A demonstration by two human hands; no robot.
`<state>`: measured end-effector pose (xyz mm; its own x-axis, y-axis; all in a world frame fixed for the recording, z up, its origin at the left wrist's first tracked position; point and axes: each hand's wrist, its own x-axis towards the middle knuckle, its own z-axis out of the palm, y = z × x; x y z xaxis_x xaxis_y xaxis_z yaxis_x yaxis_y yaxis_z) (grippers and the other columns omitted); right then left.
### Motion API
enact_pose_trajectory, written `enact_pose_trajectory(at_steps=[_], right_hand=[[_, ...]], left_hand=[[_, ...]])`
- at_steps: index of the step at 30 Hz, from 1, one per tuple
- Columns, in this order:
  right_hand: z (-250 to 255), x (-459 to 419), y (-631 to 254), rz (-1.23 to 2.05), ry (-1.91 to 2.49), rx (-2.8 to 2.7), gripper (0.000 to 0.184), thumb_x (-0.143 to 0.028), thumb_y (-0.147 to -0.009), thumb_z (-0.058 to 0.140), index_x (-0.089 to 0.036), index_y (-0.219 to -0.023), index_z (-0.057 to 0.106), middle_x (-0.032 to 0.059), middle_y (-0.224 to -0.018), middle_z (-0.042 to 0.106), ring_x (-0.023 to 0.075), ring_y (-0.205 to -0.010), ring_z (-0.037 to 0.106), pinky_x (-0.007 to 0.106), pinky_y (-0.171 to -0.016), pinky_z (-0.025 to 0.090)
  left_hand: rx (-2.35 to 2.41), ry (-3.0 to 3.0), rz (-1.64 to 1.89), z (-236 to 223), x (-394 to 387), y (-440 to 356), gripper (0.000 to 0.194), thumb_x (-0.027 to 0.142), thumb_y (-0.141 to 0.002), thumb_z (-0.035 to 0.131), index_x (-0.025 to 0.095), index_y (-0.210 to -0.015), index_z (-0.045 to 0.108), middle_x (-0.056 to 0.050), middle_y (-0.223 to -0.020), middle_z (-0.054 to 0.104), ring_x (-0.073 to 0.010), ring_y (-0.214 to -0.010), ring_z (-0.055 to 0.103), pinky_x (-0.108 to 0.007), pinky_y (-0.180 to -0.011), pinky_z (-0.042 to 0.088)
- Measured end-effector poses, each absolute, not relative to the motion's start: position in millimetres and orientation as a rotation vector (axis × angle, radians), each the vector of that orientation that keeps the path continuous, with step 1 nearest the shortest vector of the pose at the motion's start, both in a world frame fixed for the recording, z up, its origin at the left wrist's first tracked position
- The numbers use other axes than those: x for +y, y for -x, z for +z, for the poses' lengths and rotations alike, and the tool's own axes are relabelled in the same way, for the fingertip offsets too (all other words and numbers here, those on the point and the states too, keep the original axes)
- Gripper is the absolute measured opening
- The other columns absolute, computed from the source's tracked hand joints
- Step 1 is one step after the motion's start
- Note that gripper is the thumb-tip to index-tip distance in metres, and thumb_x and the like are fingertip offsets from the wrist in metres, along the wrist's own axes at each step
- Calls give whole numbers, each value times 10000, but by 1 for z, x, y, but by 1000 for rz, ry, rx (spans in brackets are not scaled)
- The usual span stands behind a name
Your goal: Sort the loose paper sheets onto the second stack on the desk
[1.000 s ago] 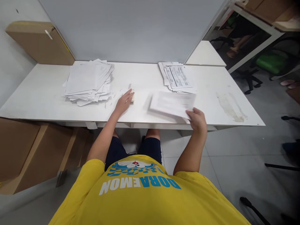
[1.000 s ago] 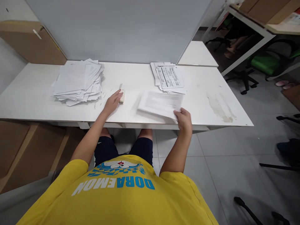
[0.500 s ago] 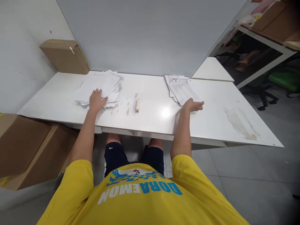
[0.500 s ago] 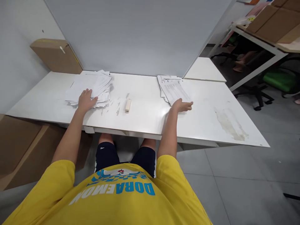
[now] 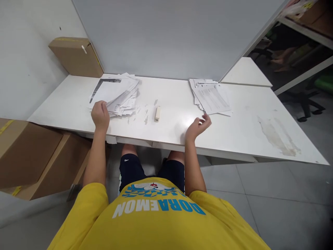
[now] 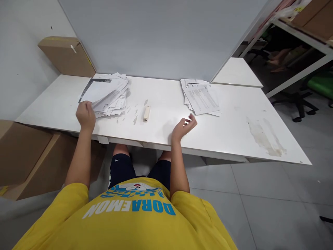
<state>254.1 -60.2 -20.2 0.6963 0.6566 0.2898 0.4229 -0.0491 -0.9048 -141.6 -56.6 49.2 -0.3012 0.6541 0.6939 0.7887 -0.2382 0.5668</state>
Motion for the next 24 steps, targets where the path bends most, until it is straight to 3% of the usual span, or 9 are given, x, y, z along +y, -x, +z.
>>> enact_pose_trajectory(at_steps=[3, 7, 10, 14, 18, 21, 22, 24], right_hand=[[-6, -88, -213, 615, 1397, -990, 454, -446, -925, 376, -229, -1298, 516, 131, -1242, 564, 230, -1157, 564, 376, -957, 489], [6, -120, -153, 1578, 854, -920, 557, -632, -770, 636, -259, -1180, 583, 87, -1207, 664, 231, -1091, 629, 389, -922, 532], [12, -138, -118, 1997, 598, -795, 592, -669, -706, 698, -261, -1127, 612, 65, -1210, 686, 250, -1140, 628, 418, -947, 545], [12, -146, -98, 1989, 570, -718, 483, -555, -734, 732, -264, -1103, 621, 32, -1123, 719, 249, -1106, 653, 404, -887, 578], [7, -138, -103, 1777, 722, -710, 509, -439, -669, 799, -266, -1114, 619, 24, -1076, 736, 249, -1062, 665, 380, -831, 583], [3, -134, -114, 1629, 814, -714, 527, -445, -668, 782, -260, -1133, 617, 44, -1103, 733, 261, -1087, 651, 392, -845, 573], [2, -134, -118, 1592, 829, -720, 527, -448, -674, 773, -257, -1139, 616, 50, -1115, 730, 264, -1103, 645, 396, -858, 568], [-2, -135, -126, 1539, 845, -729, 517, -447, -691, 756, -254, -1150, 616, 57, -1129, 725, 264, -1125, 637, 397, -880, 557]], left_hand=[[-1680, 1531, -1987, 65, -92, 121, 390, 565, -961, 459, 225, -842, 609, -39, -850, 586, -202, -866, 585, -352, -898, 471], [-1589, 1343, -2619, 71, -117, 100, 429, 628, -862, 600, 220, -747, 531, 12, -715, 486, -150, -733, 527, -281, -744, 488], [-1789, 1337, -2771, 56, -117, 97, 474, 664, -800, 647, 213, -743, 512, 17, -701, 482, -141, -714, 532, -256, -688, 484], [-2007, 1393, -2692, 28, -115, 107, 453, 653, -799, 643, 217, -746, 533, 10, -688, 506, -138, -678, 551, -232, -608, 466], [-2173, 1568, -2485, 17, -109, 121, 406, 618, -839, 597, 221, -756, 586, 8, -630, 508, -139, -606, 553, -227, -532, 445], [-2202, 1840, -1969, 21, -90, 137, 399, 595, -898, 504, 224, -903, 652, -70, -904, 684, -215, -912, 658, -326, -811, 541], [-2184, 1926, -1732, 23, -81, 143, 410, 588, -896, 508, 224, -1007, 660, -100, -1090, 692, -253, -1097, 625, -377, -962, 502], [-2142, 2066, -1282, 25, -64, 157, 510, 580, -872, 549, 218, -1225, 613, -128, -1408, 561, -309, -1385, 425, -447, -1174, 311]])
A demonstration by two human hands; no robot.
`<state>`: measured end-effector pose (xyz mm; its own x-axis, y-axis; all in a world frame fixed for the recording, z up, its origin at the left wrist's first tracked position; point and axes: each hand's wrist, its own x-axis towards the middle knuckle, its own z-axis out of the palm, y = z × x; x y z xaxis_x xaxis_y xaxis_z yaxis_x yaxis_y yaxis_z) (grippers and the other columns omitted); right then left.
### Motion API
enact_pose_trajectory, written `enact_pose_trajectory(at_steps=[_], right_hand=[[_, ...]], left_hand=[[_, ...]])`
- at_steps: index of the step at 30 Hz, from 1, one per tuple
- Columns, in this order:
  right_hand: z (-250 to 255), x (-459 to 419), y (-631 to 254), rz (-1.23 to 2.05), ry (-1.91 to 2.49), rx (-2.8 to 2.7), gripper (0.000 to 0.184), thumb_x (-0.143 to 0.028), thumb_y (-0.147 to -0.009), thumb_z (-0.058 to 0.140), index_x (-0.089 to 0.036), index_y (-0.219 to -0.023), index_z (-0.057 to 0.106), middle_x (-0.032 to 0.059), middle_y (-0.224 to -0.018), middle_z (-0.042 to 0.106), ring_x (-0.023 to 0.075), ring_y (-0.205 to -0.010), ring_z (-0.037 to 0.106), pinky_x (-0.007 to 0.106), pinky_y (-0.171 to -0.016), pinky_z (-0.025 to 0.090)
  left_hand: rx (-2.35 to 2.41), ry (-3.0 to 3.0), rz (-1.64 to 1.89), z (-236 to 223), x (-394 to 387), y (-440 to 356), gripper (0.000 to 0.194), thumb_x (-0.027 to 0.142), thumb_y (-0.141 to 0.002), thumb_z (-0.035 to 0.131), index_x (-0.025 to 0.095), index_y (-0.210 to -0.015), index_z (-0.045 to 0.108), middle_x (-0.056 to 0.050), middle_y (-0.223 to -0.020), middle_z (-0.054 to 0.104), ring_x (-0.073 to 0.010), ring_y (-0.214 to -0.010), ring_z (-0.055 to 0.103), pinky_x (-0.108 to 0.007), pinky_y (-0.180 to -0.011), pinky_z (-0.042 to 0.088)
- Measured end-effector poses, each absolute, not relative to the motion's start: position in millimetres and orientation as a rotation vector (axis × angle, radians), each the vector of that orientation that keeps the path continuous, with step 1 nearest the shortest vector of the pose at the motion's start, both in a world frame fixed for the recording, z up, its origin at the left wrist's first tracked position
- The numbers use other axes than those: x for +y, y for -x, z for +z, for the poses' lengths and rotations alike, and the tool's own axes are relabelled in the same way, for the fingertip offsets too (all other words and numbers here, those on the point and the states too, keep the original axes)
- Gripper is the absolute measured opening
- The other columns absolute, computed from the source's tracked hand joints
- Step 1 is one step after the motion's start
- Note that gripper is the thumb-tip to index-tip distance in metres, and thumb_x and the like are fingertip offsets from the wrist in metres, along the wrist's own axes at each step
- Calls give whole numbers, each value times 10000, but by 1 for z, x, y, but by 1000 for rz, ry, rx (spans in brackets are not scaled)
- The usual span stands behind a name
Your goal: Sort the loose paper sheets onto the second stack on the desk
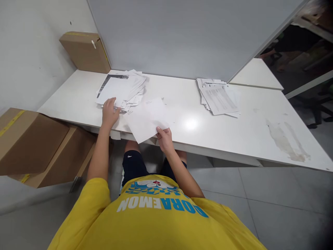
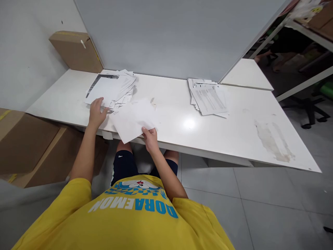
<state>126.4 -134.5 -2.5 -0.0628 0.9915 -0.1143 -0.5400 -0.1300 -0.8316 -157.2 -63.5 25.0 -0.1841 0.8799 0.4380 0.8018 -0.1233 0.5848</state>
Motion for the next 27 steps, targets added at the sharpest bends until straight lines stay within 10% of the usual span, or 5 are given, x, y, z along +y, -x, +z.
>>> enact_pose_trajectory(at_steps=[3, 8, 19, 27], right_hand=[[-12, -137, -139, 1490, 862, -729, 471, -434, -717, 739, -262, -1140, 621, 48, -1114, 726, 247, -1116, 640, 379, -878, 549], [-31, -142, -158, 1413, 879, -648, 395, -397, -705, 764, -249, -1048, 635, 33, -1042, 737, 214, -1052, 658, 337, -841, 546], [-46, -148, -171, 1378, 884, -621, 382, -379, -733, 758, -241, -1068, 635, 43, -1075, 732, 227, -1081, 658, 398, -934, 531], [-39, -156, -141, 1493, 925, -662, 307, -366, -696, 762, -236, -936, 621, 24, -993, 732, 210, -973, 661, 332, -813, 546]], left_hand=[[2067, -2187, 841, 24, -45, 176, 614, 557, -891, 508, 196, -1388, 510, -133, -1553, 409, -332, -1484, 271, -498, -1235, 127], [1976, -2414, 704, 19, -40, 191, 521, 464, -925, 461, 167, -1341, 564, -159, -1474, 507, -328, -1389, 414, -520, -1189, 213], [1701, -1486, 2090, 47, -87, 152, 386, 523, -887, 620, 155, -774, 640, -31, -784, 650, -183, -886, 648, -303, -886, 503], [1214, -420, 2132, 21, -152, 109, 181, 312, -869, 692, 142, -931, 688, -78, -1003, 747, -176, -1008, 691, -289, -939, 552]])
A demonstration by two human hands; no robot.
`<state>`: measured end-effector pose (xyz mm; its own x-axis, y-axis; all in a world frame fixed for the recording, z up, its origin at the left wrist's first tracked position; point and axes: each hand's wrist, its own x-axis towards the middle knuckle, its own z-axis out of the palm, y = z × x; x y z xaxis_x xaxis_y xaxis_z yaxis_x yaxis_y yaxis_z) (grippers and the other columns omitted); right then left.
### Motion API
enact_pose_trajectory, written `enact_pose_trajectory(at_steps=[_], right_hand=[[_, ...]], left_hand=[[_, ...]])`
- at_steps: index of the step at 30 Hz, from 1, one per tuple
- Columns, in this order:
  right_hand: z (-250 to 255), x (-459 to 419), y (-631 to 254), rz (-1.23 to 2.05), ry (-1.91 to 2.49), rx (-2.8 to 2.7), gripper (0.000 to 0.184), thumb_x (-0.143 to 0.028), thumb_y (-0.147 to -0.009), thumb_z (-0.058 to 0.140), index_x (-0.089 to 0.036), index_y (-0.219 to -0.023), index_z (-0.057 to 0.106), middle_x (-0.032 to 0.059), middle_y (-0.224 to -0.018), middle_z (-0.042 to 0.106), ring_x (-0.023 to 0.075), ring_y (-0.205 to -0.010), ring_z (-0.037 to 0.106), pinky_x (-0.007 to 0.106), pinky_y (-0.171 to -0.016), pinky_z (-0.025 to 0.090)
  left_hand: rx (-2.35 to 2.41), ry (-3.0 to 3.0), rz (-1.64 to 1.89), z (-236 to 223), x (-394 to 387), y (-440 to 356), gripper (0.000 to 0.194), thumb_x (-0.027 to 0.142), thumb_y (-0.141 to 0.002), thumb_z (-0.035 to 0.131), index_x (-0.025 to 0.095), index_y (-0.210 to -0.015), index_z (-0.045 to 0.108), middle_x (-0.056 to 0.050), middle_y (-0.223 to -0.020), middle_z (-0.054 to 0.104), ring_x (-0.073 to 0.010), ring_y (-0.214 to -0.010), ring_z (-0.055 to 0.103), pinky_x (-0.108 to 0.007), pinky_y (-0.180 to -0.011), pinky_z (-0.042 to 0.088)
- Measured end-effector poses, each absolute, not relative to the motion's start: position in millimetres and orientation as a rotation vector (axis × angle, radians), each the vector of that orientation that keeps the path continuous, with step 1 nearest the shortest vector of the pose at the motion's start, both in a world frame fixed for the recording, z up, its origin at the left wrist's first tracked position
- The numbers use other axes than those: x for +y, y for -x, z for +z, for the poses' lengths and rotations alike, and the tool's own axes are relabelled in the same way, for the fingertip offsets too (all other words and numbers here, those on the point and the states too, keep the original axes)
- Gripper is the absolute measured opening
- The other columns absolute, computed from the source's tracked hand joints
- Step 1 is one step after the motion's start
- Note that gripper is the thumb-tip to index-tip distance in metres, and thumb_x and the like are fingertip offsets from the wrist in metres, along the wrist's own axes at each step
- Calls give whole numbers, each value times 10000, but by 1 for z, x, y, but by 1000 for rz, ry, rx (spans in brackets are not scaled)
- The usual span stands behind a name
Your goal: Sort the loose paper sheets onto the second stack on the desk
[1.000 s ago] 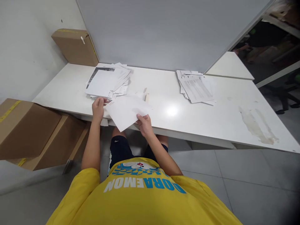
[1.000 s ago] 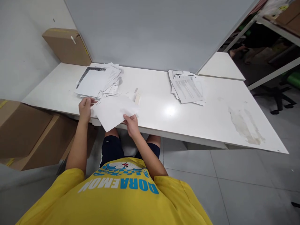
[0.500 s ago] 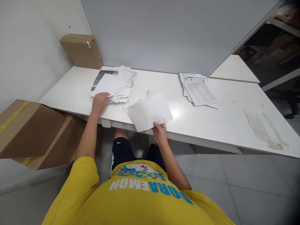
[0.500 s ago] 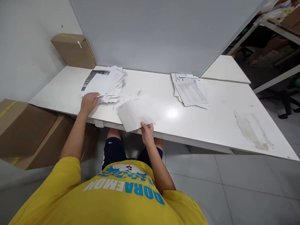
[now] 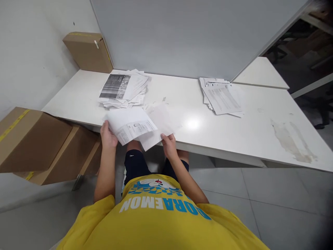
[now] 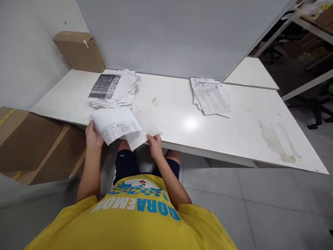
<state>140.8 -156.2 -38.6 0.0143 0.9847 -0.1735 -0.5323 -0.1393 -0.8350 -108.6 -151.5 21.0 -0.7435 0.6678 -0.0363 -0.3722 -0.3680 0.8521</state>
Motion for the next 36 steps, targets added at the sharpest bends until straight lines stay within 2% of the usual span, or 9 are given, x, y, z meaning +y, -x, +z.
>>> enact_pose_trajectory(at_steps=[4, 7, 14, 17, 20, 26, 29, 32, 36], right_hand=[[-36, -162, -121, 1578, 857, -648, 327, -366, -705, 738, -246, -985, 617, 27, -1051, 730, 208, -961, 658, 319, -757, 543], [-37, -166, -114, 1602, 795, -644, 330, -348, -725, 707, -253, -1026, 612, 26, -1056, 727, 204, -968, 652, 309, -744, 536], [-49, -175, -117, 1664, 798, -623, 299, -228, -728, 643, -269, -1024, 622, -27, -866, 697, 137, -683, 573, 240, -587, 445], [-57, -178, -126, 1712, 806, -627, 290, -220, -749, 607, -260, -1035, 627, -13, -884, 710, 158, -732, 608, 255, -616, 471], [-61, -176, -140, 1829, 796, -603, 253, -337, -823, 562, -232, -1041, 638, 37, -958, 740, 226, -890, 669, 332, -717, 537], [-58, -167, -160, 1893, 771, -555, 618, -734, -881, 345, -239, -1098, 643, 60, -1066, 745, 264, -1042, 675, 388, -788, 578], [-54, -164, -165, 1864, 823, -621, 627, -769, -776, 528, -226, -1062, 657, 69, -1017, 751, 272, -1036, 678, 381, -780, 585], [-43, -156, -179, 1817, 918, -805, 522, -575, -634, 801, -201, -978, 684, 60, -910, 749, 268, -958, 690, 379, -786, 578], [-13, -129, -216, 1618, 895, -1072, 430, -454, -626, 847, -206, -950, 712, 25, -867, 734, 223, -871, 675, 360, -791, 551]], left_hand=[[1255, -273, 1947, -7, -165, 82, 106, 236, -848, 706, 146, -906, 709, -82, -977, 764, -181, -928, 719, -281, -864, 589], [1310, -260, 1883, -22, -177, 67, 154, 238, -809, 751, 162, -939, 716, -78, -990, 767, -198, -927, 726, -287, -837, 604], [1324, -391, 1645, -46, -192, 52, 320, 339, -771, 793, 193, -1032, 677, -85, -1076, 741, -233, -991, 709, -324, -840, 605], [1336, -432, 1686, -53, -191, 51, 374, 334, -729, 816, 200, -1018, 619, -78, -1075, 716, -215, -979, 696, -324, -851, 589], [1450, -495, 1687, -59, -190, 54, 438, 307, -686, 829, 212, -1018, 560, -52, -997, 694, -198, -932, 684, -307, -807, 581], [1435, -701, 1683, -59, -192, 65, 714, 273, -646, 817, 252, -1270, 469, -57, -1049, 663, -217, -984, 669, -301, -819, 556], [1357, -738, 1698, -50, -197, 70, 720, 227, -607, 830, 250, -1252, 511, -47, -1035, 649, -204, -983, 666, -270, -826, 545], [1295, -861, 1731, -27, -196, 71, 690, 218, -598, 860, 250, -1214, 552, -41, -1044, 630, -197, -1017, 653, -258, -876, 526], [1247, -1043, 1762, 19, -169, 62, 725, 247, -644, 879, 239, -1280, 531, -79, -1143, 600, -251, -1171, 596, -337, -1010, 483]])
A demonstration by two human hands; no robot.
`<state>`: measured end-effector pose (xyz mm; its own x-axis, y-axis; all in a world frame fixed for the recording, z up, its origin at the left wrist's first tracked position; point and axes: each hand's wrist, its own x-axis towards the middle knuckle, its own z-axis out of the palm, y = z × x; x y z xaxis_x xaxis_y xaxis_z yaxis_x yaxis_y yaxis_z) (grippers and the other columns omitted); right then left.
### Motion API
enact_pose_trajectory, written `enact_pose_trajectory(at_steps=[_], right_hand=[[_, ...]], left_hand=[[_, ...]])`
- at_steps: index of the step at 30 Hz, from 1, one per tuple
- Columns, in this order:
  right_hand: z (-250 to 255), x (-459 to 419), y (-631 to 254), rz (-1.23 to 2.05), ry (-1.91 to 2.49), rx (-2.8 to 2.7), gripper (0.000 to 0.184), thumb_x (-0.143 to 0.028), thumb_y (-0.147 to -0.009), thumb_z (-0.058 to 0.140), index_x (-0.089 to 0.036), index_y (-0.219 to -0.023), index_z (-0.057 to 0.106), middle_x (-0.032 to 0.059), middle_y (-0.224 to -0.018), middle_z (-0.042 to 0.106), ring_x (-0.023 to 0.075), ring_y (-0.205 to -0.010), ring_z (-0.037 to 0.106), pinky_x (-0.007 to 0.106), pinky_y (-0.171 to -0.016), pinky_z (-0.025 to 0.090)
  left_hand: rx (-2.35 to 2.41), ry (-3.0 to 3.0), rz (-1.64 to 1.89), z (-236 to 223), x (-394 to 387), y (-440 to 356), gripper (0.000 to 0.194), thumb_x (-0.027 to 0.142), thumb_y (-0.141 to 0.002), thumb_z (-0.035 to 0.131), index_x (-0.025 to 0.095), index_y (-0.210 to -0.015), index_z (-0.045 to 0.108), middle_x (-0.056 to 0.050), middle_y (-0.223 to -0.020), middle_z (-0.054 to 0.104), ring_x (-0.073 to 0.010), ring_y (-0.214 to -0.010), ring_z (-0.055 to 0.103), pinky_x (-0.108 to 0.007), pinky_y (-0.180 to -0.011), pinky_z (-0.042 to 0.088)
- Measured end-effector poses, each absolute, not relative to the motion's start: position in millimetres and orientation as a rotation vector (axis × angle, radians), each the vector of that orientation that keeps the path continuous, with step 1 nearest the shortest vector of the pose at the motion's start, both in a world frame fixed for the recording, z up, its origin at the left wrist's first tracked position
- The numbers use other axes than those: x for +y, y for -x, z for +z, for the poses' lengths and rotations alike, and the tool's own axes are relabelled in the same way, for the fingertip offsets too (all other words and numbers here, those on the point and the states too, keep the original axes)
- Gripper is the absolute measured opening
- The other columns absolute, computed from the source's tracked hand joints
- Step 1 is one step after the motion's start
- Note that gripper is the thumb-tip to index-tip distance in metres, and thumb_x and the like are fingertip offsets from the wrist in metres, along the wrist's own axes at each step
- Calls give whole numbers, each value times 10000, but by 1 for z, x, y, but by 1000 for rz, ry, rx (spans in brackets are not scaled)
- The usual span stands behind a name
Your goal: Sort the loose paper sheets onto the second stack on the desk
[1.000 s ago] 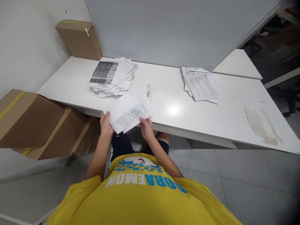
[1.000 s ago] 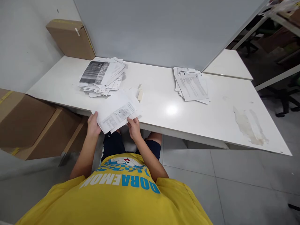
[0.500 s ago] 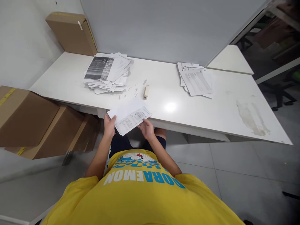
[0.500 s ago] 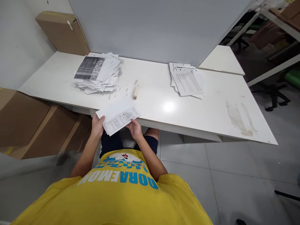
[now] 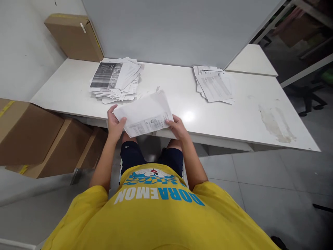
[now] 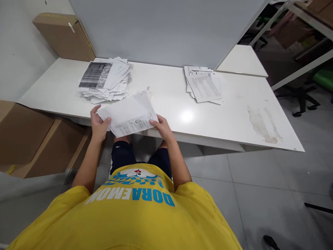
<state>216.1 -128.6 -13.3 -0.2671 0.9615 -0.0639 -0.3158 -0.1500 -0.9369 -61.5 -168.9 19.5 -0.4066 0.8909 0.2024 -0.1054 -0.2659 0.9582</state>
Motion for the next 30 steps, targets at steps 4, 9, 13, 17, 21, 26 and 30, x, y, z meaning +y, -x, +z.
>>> enact_pose_trajectory(at_steps=[4, 9, 13, 17, 21, 26, 30], right_hand=[[3, -100, -248, 1420, 886, -1251, 335, -442, -685, 814, -218, -920, 732, 7, -846, 723, 190, -829, 648, 331, -774, 529], [-15, -92, -253, 1306, 936, -1241, 341, -494, -683, 796, -228, -888, 737, 4, -866, 734, 209, -881, 643, 357, -841, 517], [-29, -96, -248, 1309, 951, -1175, 404, -511, -655, 806, -230, -937, 732, 10, -928, 740, 218, -923, 639, 367, -878, 506], [-31, -97, -245, 1300, 981, -1144, 402, -498, -660, 798, -237, -956, 723, 9, -940, 732, 216, -915, 632, 360, -864, 505], [-30, -99, -243, 1261, 977, -1079, 372, -475, -685, 772, -238, -966, 712, 11, -958, 725, 210, -924, 628, 351, -870, 495], [-18, -100, -246, 1144, 1039, -1092, 353, -497, -707, 742, -228, -931, 698, 23, -917, 705, 224, -933, 615, 345, -851, 488], [-9, -95, -251, 992, 1010, -1121, 310, -498, -750, 711, -237, -917, 699, 10, -899, 688, 217, -928, 609, 324, -838, 481]], left_hand=[[1198, -1270, 1796, 51, -125, 42, 630, 288, -723, 837, 235, -1279, 544, -99, -1363, 502, -281, -1394, 416, -392, -1150, 361], [1100, -1293, 1825, 36, -98, 16, 780, 364, -698, 860, 258, -1370, 480, -115, -1365, 517, -283, -1398, 415, -382, -1138, 368], [1095, -1134, 1913, 7, -98, 3, 1032, 462, -666, 872, 291, -1501, 292, -113, -1226, 589, -261, -1234, 567, -365, -1053, 442], [1115, -943, 1889, -7, -96, 2, 1020, 485, -629, 888, 317, -1480, 350, -76, -1131, 625, -224, -1073, 645, -319, -969, 489], [1054, -866, 1740, -6, -92, 10, 845, 436, -619, 901, 279, -1356, 521, -59, -993, 661, -217, -949, 675, -296, -872, 528], [1091, -892, 1734, 13, -91, 15, 671, 380, -660, 888, 245, -1250, 598, -60, -947, 649, -219, -975, 662, -299, -897, 524], [1051, -1110, 1782, 25, -87, 13, 666, 430, -666, 879, 258, -1238, 583, -53, -978, 616, -224, -1047, 635, -306, -938, 500]])
